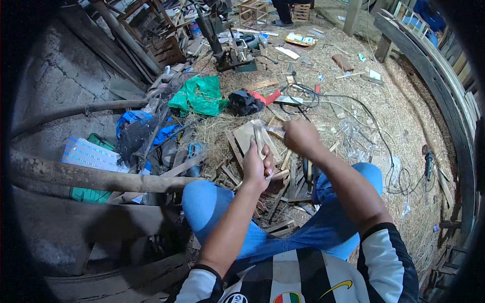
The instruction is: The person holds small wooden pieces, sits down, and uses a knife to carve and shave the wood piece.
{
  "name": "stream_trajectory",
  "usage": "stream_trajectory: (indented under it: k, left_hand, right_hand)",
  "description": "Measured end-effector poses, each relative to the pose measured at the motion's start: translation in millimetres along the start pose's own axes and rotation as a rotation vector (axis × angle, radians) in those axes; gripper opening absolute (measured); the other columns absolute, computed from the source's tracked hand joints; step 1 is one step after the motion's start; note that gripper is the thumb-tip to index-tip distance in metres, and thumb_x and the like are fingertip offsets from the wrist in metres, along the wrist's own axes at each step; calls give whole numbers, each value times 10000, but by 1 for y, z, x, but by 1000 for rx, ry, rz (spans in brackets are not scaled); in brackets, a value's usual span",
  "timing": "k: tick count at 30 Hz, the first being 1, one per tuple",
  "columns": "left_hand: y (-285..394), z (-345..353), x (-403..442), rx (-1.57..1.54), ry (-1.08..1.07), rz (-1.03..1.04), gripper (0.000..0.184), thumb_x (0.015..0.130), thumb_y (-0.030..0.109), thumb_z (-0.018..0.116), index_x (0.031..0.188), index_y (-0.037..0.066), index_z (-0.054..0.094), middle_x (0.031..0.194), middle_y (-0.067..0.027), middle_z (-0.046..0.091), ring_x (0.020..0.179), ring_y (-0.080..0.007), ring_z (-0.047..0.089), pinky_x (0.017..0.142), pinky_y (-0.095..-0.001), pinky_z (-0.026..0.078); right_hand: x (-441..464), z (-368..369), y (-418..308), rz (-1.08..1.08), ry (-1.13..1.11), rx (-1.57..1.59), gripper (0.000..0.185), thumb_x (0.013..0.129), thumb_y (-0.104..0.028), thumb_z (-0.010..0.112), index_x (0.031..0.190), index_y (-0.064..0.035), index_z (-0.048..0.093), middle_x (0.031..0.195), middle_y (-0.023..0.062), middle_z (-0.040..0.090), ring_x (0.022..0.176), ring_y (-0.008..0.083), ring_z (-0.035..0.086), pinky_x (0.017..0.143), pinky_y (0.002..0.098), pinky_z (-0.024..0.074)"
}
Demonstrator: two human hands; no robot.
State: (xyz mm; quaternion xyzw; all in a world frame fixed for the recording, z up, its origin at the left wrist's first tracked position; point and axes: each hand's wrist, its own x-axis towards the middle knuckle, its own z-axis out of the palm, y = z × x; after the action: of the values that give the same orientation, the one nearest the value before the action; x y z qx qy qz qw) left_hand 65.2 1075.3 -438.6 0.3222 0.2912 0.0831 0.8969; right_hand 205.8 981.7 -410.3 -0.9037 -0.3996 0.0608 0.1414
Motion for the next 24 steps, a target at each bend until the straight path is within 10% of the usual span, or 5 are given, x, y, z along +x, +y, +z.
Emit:
stream_trajectory:
  k: [24]
  left_hand:
    - [-16, 4, -5, 16, -36, -15, 471, 1032, 524, 286, 758, 168, 425, 461, 47, 305, 323, -103, 260, 312, -257, 239]
  right_hand:
    - [1, 31, -9, -166, -4, 15, 155, 784, -163, 603, 814, -54, 710, 763, 208, 688, 727, 367, 702, 631, 468, 560]
